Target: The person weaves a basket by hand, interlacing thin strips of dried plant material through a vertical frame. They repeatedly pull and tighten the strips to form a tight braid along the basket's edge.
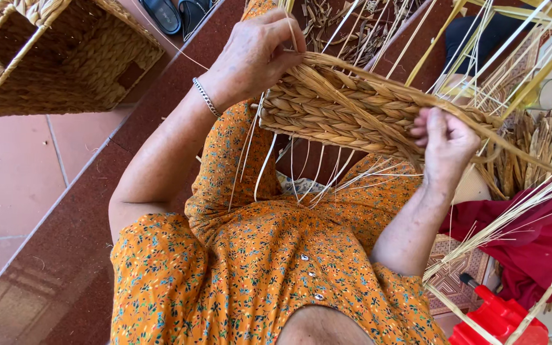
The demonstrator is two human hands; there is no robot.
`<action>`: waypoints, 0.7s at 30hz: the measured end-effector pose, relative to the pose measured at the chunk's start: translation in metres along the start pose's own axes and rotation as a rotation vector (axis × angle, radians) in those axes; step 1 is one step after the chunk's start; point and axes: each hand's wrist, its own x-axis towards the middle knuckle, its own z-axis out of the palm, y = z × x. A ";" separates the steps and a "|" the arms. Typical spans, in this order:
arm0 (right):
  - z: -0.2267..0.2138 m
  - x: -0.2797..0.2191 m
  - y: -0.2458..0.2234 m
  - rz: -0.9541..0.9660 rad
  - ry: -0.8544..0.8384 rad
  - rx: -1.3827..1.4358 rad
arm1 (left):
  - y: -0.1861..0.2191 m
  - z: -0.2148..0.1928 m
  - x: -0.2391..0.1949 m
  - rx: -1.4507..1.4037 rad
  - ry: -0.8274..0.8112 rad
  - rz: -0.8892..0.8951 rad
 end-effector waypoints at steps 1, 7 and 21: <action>-0.003 -0.005 -0.006 -0.127 -0.008 -0.095 | 0.000 -0.001 0.000 -0.013 0.031 0.045; 0.050 0.003 -0.062 -0.843 -0.052 -0.478 | 0.003 0.006 -0.015 0.157 0.052 0.112; 0.138 0.037 -0.051 -0.724 -0.265 -0.583 | -0.001 0.016 0.015 0.320 -0.134 -0.244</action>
